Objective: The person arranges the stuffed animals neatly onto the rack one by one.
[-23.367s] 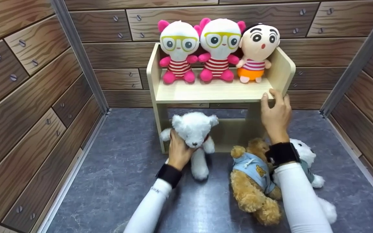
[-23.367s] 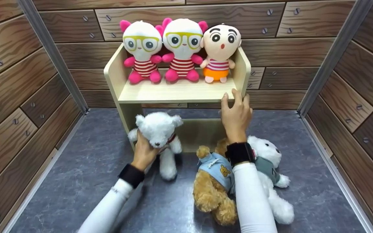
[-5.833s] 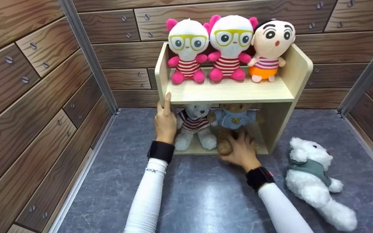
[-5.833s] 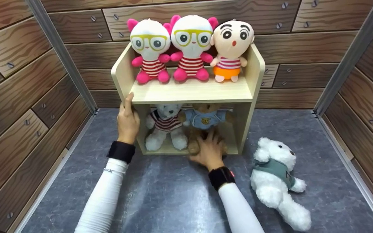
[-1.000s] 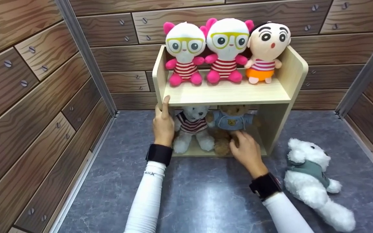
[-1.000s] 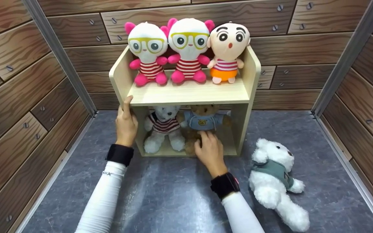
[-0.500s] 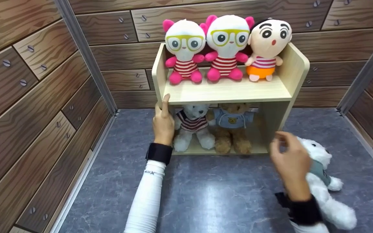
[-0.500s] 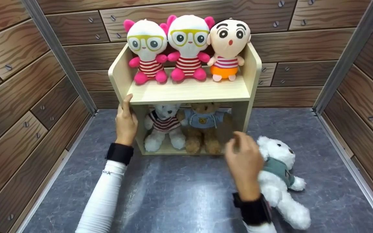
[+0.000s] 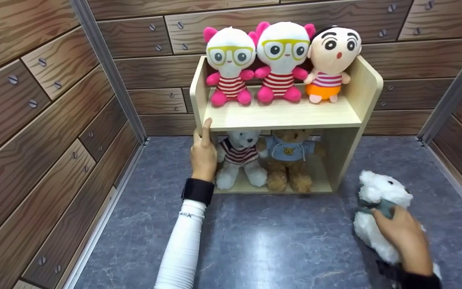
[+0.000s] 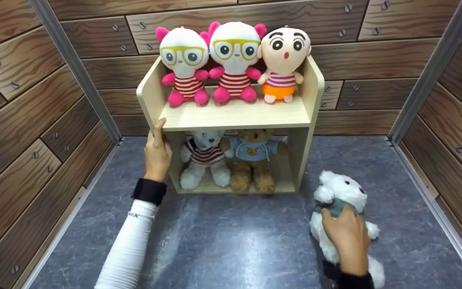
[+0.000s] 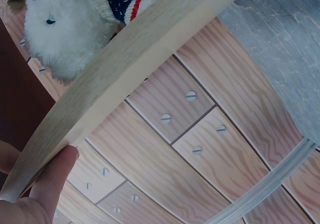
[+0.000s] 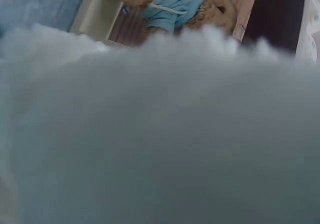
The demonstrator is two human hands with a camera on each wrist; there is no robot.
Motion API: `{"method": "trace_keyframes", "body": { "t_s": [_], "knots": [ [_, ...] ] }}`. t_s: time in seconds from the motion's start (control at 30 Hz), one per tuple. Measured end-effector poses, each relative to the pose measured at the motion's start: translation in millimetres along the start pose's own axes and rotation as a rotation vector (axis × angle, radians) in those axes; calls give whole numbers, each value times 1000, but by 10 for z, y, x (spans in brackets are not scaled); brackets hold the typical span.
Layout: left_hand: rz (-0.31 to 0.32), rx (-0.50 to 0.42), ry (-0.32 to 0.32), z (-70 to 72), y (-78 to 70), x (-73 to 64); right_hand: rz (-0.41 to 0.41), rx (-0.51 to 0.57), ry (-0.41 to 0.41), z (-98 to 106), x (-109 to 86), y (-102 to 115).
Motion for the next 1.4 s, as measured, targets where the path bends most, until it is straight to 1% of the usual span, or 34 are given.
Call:
{"method": "trace_keyframes", "body": {
  "t_s": [0.1,0.23,0.3,0.37,0.5,0.6,0.67,0.77,0.93,1.03,1.13,1.23,1.3,1.4],
  "knots": [
    [-2,-3,8,-19,-10,2,84,26,66,-17,9,-102],
    [-7,-4,1,-15,-8,12,117,49,82,3,49,-200],
    [-9,-5,-5,-12,-4,10,94,49,100,-19,85,-256],
    [-13,-5,-9,-12,1,-1,30,56,117,-74,117,-316],
    [-19,0,-9,-18,0,-25,-85,103,211,-244,160,-429],
    [-19,0,-3,-25,-9,-31,-102,160,270,-343,150,-461],
    [-14,0,0,-27,-10,-29,-91,177,271,-377,135,-465],
    [-5,-6,-3,-20,-5,-22,-64,168,239,-394,105,-451],
    [2,-26,-3,-16,9,-15,-20,104,171,-413,53,-414],
    [3,-21,7,-15,15,-14,-5,93,113,-434,13,-382],
    [16,-23,8,-20,1,-27,32,101,39,-462,-48,-309],
    [44,-53,-16,-36,-47,-58,91,129,-45,-504,-121,-180],
    [75,-53,-44,-48,-103,-94,137,149,-96,-539,-164,-73],
    [118,27,-91,-60,-235,-190,211,189,-161,-596,-194,114]
  ]
}}
Point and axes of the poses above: each hand's wrist, its own x-axis towards the middle knuckle, its own z-axis out of the back of the hand, y = z × x, the point moved 6 cm from there along x, towards the middle knuckle, and after that the axes turned 4 degrees about x, right-handed, at the moved point
